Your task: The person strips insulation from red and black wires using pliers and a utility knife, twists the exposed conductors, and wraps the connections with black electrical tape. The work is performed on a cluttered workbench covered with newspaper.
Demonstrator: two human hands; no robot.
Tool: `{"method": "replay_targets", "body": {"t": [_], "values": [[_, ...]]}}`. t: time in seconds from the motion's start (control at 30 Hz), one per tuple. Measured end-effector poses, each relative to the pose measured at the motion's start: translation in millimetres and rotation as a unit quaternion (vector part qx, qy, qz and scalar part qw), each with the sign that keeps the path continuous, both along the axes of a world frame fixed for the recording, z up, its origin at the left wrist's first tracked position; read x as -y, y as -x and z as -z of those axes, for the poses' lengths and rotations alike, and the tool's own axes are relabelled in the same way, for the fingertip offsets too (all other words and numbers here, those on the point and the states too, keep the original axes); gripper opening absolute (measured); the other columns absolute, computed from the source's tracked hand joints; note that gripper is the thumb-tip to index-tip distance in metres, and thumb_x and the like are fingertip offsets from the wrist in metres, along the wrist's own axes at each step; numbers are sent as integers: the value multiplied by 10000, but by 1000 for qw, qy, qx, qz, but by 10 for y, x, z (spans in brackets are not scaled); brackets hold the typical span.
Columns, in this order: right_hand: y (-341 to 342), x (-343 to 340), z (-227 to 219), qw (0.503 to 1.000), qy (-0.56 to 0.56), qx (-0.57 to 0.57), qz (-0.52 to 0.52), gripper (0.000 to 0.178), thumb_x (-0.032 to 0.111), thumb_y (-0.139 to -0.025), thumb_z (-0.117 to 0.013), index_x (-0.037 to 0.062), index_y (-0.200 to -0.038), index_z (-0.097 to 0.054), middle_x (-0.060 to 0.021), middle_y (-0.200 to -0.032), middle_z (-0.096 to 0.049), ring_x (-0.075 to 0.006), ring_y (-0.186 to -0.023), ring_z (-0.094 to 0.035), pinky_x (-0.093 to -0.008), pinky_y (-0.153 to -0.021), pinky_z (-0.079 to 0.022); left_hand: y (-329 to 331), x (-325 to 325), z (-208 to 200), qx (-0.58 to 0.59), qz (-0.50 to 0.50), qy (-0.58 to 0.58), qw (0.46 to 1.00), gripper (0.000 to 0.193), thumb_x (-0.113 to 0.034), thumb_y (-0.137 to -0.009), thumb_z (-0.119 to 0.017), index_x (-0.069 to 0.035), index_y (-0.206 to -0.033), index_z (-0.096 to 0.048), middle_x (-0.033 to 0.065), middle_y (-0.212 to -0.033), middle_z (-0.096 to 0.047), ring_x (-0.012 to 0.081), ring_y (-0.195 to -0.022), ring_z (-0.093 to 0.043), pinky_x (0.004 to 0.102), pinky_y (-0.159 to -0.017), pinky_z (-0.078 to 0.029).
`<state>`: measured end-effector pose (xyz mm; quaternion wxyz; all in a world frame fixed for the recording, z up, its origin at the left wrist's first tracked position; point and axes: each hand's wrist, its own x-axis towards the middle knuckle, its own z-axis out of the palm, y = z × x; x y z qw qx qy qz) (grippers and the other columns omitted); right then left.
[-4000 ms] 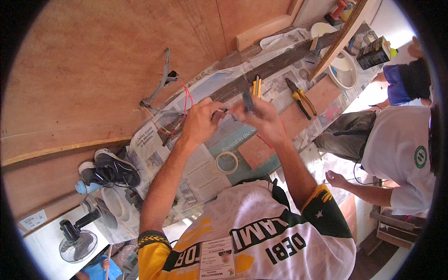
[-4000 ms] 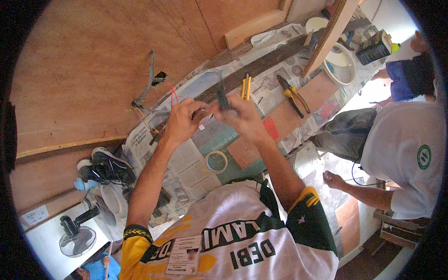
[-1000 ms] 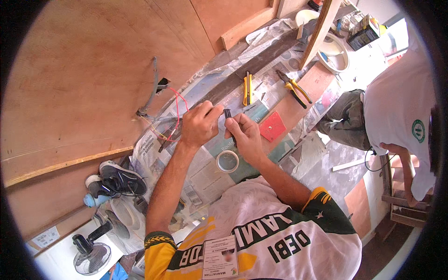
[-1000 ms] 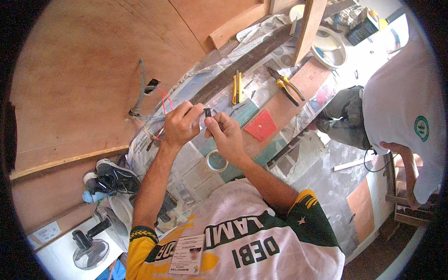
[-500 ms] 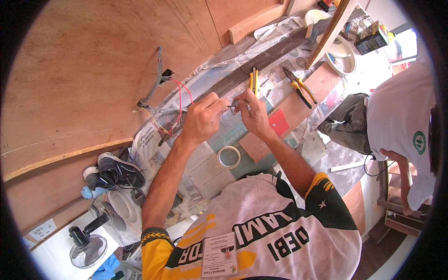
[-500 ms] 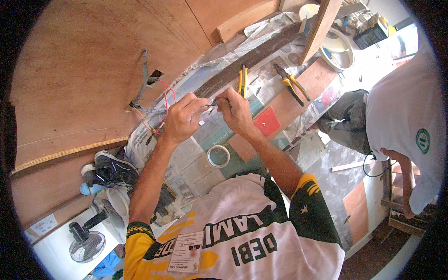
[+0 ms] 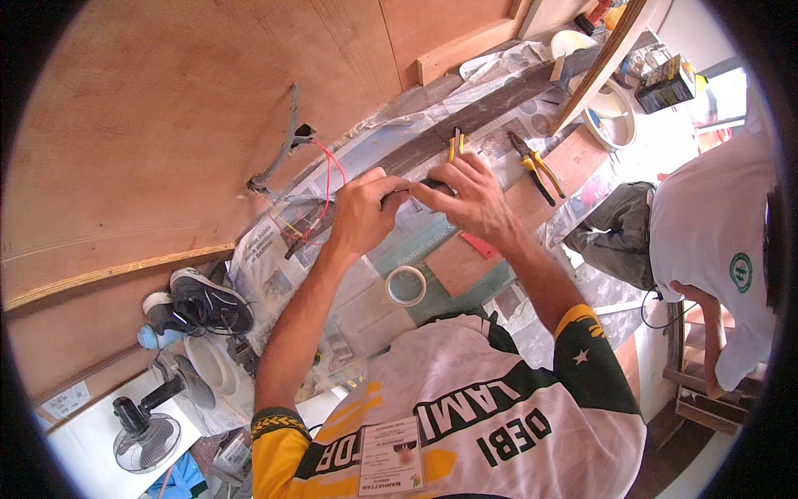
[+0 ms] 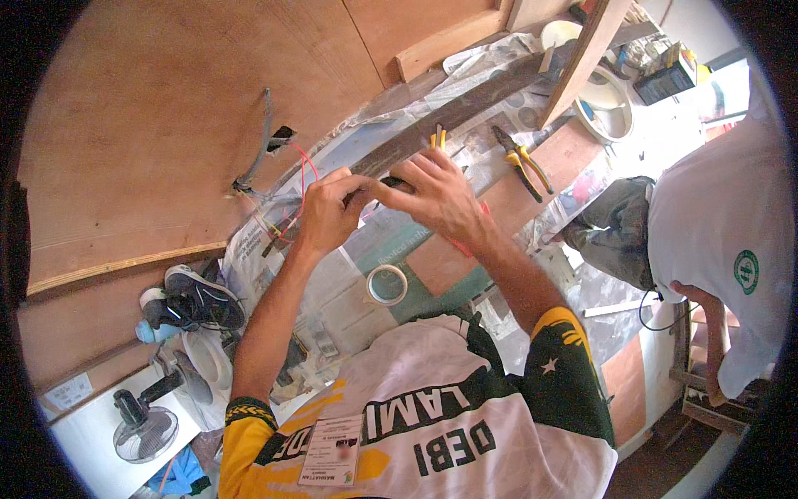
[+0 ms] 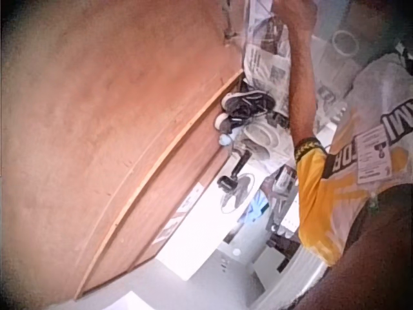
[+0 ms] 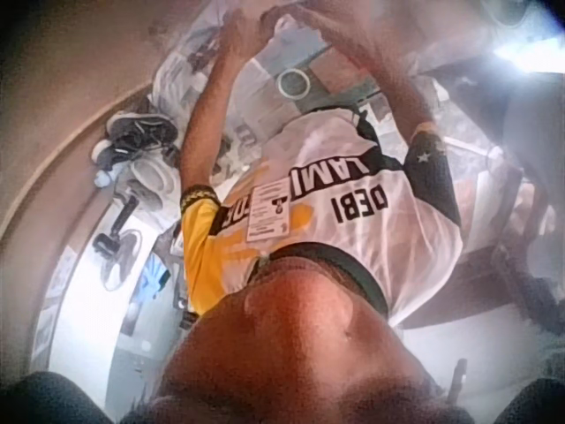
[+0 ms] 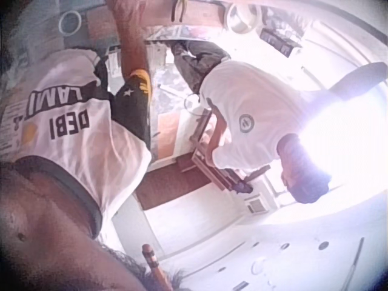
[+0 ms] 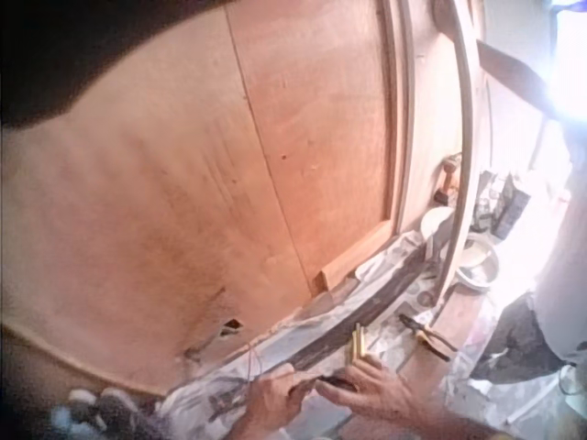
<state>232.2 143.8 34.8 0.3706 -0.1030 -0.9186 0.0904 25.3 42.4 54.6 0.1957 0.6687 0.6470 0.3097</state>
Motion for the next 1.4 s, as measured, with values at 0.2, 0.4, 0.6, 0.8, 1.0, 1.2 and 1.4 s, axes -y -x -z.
{"method": "replay_targets", "body": {"t": [0.2, 0.4, 0.6, 0.8, 1.0, 1.2, 1.4], "values": [[-417, 936, 339, 869, 484, 35, 99, 429, 279, -954, -706, 105, -1332, -598, -97, -1258, -709, -270, -1142, -704, -429, -962, -534, -78, -6, 131, -52, 19, -83, 995, 276, 7, -874, -747, -97, -1126, -790, 101, -913, -689, 273, -809, -713, 396, -688, -573], [0, 604, 563, 887, 419, -108, 163, 509, 434, -1074, -578, 42, -1396, -622, -163, -1341, -716, -320, -1236, -670, -432, -1067, -490, -40, 41, 98, -94, 61, -101, 989, 320, 44, -867, -738, -88, -1156, -775, 76, -952, -700, 270, -846, -723, 397, -721, -600], [180, 761, 534, 804, 562, -143, 130, 289, 290, -1044, -684, 35, -1150, -767, -110, -1154, -775, -236, -1019, -679, -399, -979, -511, -41, 5, 78, -86, 57, -137, 985, 325, 42, -858, -743, -87, -1155, -764, 85, -959, -697, 277, -850, -728, 396, -714, -601], [188, 1020, 358, 719, 646, -228, 119, 283, 252, -1081, -650, -4, -1005, -742, -79, -879, -785, -145, -816, -713, -341, -772, -557, -126, 55, 158, -118, 46, -117, 985, 229, 5, -855, -729, -96, -1061, -731, 72, -858, -621, 290, -742, -686, 422, -617, -555], [68, 1029, 298, 793, 566, -167, 151, 202, 181, -1075, -634, -3, -1018, -697, -118, -852, -765, -207, -802, -748, -357, -721, -564, -174, 30, 81, -28, 14, -143, 989, 118, -57, -910, -751, -76, -1026, -736, 93, -857, -631, 292, -710, -654, 408, -609, -526], [185, 444, 699, 901, 389, -128, 140, 95, 63, -990, -636, 56, -1058, -703, -91, -824, -726, -293, -782, -720, -415, -746, -521, -159, 139, 13, 2, 6, -105, 994, 95, -103, -921, -771, -60, -998, -736, 99, -848, -626, 283, -740, -652, 403, -642, -523], [343, -79, 532, 989, 124, -80, 25, 286, 85, -818, -741, 177, -1089, -734, 42, -969, -714, -166, -900, -671, -370, -811, -452, 38, 191, 68, 14, 44, -37, 998, 124, -83, -901, -789, -48, -1009, -740, 124, -870, -672, 296, -775, -678, 414, -653, -533]]}}
